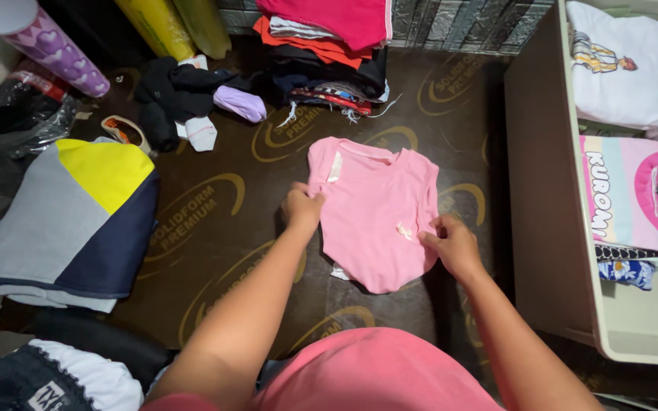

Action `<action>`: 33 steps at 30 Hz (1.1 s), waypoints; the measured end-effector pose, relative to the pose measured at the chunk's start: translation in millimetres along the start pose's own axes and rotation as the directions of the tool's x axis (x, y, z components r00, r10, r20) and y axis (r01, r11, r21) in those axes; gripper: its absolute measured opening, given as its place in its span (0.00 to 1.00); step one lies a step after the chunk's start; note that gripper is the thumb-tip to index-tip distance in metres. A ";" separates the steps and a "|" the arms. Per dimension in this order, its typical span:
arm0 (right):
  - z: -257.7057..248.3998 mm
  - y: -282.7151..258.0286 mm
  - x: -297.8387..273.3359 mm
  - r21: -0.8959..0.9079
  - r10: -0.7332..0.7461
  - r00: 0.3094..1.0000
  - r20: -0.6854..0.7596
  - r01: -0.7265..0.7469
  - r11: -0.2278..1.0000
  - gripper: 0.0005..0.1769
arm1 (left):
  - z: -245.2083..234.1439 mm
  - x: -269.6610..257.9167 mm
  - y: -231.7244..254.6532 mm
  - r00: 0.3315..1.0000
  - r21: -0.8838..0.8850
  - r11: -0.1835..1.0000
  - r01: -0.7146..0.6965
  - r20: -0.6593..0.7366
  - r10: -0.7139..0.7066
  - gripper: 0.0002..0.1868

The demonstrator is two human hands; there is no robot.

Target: The person folds multiple garments one by one on a table and places them into a plastic storage bin. They handle shirts, shorts, and patterned pieces, smoothing and aligning each before stacking them in the bin.

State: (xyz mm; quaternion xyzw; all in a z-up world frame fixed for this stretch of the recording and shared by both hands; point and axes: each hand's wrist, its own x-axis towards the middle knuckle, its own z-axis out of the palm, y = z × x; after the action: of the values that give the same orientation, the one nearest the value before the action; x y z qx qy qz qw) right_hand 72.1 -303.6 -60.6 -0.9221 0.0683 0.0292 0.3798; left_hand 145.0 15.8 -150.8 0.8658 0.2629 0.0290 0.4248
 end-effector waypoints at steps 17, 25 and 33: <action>-83.9 -80.5 32.1 0.752 0.060 0.965 -0.254 0.158 0.640 0.05 | -168.4 -28.8 88.5 0.695 -0.627 0.777 -0.064 0.531 0.485 0.10; -133.0 -99.7 31.1 0.714 0.122 0.982 0.141 -0.186 0.675 0.03 | -252.3 -0.9 60.2 0.598 -0.654 0.742 0.145 0.656 0.462 0.08; -39.5 -11.1 53.3 0.559 0.273 0.961 0.049 -0.253 0.789 0.18 | -154.2 -2.0 1.6 0.937 -0.070 0.985 -0.158 0.305 0.172 0.20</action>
State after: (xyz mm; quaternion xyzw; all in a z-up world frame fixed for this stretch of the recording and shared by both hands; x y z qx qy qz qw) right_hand 126.5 -329.2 -30.5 -0.7517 0.2081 0.0443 0.6242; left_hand 101.8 125.2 -51.0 0.8690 0.1188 -0.0656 0.4759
